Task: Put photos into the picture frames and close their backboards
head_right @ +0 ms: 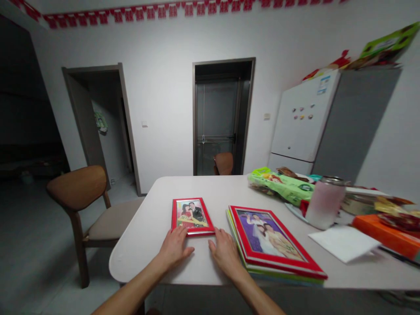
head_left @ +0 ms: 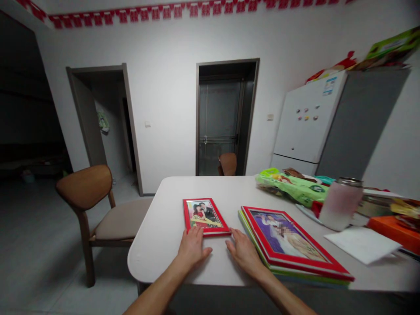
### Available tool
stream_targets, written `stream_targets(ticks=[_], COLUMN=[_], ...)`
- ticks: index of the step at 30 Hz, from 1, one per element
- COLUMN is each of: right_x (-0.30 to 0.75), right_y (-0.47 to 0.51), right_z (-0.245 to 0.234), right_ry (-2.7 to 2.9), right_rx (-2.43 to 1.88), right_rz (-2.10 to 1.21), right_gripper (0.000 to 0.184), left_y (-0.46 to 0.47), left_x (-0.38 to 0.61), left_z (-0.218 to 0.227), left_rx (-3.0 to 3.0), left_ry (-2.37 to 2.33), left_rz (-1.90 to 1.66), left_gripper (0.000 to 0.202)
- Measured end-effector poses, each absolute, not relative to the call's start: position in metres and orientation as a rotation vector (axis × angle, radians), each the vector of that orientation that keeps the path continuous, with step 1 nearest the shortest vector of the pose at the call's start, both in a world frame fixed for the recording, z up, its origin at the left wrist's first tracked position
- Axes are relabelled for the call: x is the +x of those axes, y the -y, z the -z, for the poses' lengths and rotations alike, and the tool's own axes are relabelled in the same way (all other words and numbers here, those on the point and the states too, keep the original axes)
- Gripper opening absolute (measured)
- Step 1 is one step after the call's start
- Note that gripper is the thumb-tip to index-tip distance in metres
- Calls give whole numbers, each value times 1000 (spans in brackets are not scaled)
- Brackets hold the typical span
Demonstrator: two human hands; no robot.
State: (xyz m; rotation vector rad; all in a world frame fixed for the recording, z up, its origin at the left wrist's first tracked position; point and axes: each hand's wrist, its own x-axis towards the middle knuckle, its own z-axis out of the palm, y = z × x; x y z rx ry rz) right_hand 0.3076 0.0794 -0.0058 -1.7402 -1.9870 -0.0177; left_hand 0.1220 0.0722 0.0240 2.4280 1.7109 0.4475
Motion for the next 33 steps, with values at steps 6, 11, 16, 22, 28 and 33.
stream_targets(ticks=[6, 11, 16, 22, 28, 33], right_x=[308, 301, 303, 301, 267, 248], right_y=[-46, -24, -22, -23, -18, -17], right_z=[8, 5, 1, -16, -35, -25], right_ry=[2001, 1975, 1778, 1461, 1618, 1885], right_rx=[-1673, -1560, -1471, -1331, -1202, -1158], right_rz=[-101, -271, -510, -720, -691, -548], right_gripper=[46, 44, 44, 49, 50, 44], left_y=[5, 6, -4, 9, 15, 20], left_x=[118, 154, 170, 148, 117, 94], left_z=[-21, -4, 7, -32, -81, -56], left_rx=[2468, 2607, 2664, 2662, 1918, 1510], left_ry=[-1743, -1477, -1395, -1329, -1482, -1378], left_rz=[-570, -609, -660, -898, -1606, -1703], left_gripper=[54, 57, 38, 38, 40, 47])
